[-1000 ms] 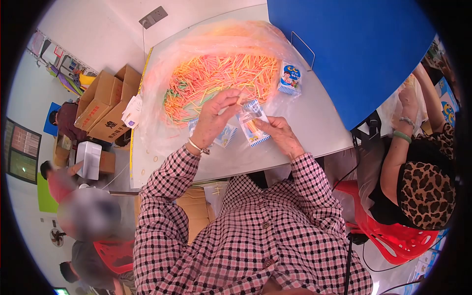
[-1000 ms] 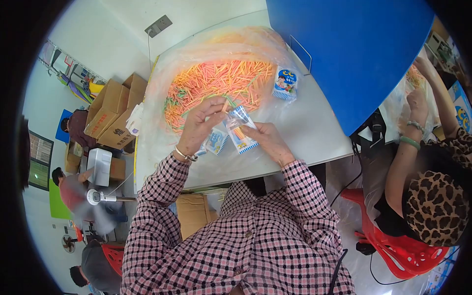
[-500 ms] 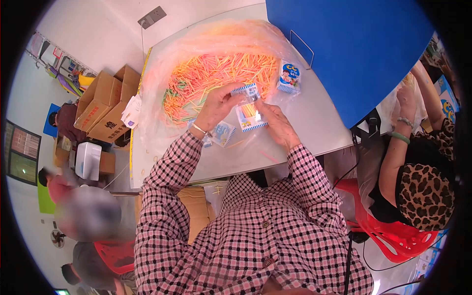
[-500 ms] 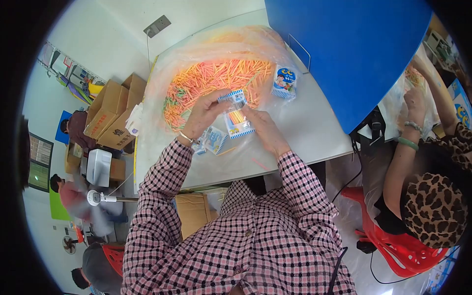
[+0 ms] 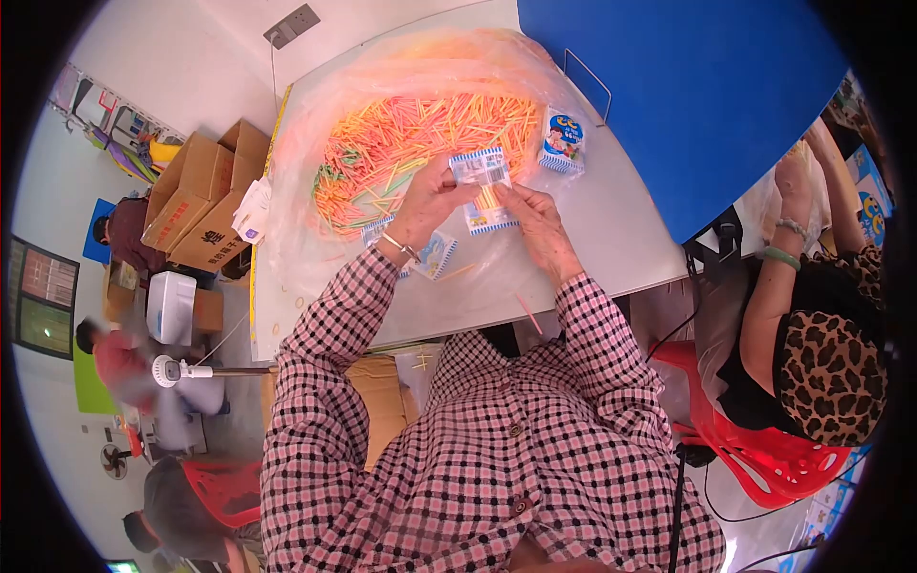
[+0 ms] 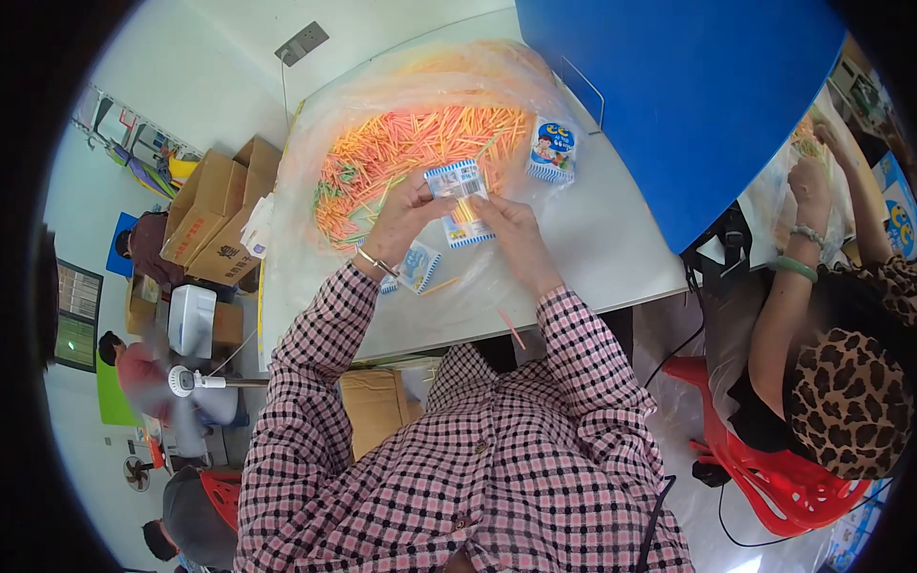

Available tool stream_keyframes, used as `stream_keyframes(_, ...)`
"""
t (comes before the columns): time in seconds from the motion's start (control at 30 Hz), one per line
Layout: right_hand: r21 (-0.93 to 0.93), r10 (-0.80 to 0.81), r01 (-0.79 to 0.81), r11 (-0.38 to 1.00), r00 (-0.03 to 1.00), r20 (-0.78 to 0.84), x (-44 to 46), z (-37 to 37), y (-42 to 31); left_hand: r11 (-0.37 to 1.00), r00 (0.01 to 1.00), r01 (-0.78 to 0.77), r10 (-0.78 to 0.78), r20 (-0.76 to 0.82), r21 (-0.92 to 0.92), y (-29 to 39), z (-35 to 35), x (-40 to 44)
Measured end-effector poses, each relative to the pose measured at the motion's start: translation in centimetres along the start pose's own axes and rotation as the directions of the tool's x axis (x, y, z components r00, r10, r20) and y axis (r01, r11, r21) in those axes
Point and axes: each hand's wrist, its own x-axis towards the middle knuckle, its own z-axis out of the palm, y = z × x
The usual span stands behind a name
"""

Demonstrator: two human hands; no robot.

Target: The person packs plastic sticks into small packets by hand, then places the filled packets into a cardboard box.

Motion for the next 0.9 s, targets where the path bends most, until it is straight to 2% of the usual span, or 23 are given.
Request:
stream_keyframes(0.1, -0.132, 0.029, -0.026, 0.991, 0.999, 0.023, -0.2, 0.3, -0.4, 0.999, 0.999, -0.04, 0.04, -0.014, -0.02, -0.4, -0.2, 0.2)
stream_keyframes(0.27, -0.094, 0.06, -0.054, 0.994, 0.996, 0.063, 0.0, -0.4, 0.5, 0.999, 0.999, -0.032, 0.032, -0.031, 0.01, -0.3, 0.5, -0.3)
stream_keyframes(0.37, -0.131, 0.064, -0.055, 0.99, 0.996, 0.066, 0.0, -0.1, 0.2, 0.998, 0.996, -0.068, 0.068, -0.051, 0.001, -0.1, 0.7, -0.2)
stream_keyframes(0.5, -0.184, 0.111, -0.091, 0.979, 0.989, 0.097, -0.1, -0.4, 0.0, 1.0, 0.999, -0.013, 0.014, -0.039, 0.022, 0.2, 0.7, -0.4)
stream_keyframes(0.67, -0.183, 0.139, -0.126, 0.975, 0.988, 0.062, -0.1, -0.4, 0.2, 0.998, 0.996, -0.06, 0.062, -0.063, 0.027, -0.1, 1.0, -0.4)
stream_keyframes(0.8, -0.14, 0.095, -0.085, 0.987, 0.993, 0.068, -0.6, -0.3, -0.6, 0.995, 0.997, -0.056, 0.06, -0.039, 0.084, 0.1, 0.7, -0.6)
stream_keyframes(0.9, -0.184, 0.06, -0.046, 0.982, 0.996, 0.073, -1.1, 0.2, -1.1, 0.991, 0.999, -0.042, 0.043, -0.003, 0.127, 0.2, 0.2, -0.9)
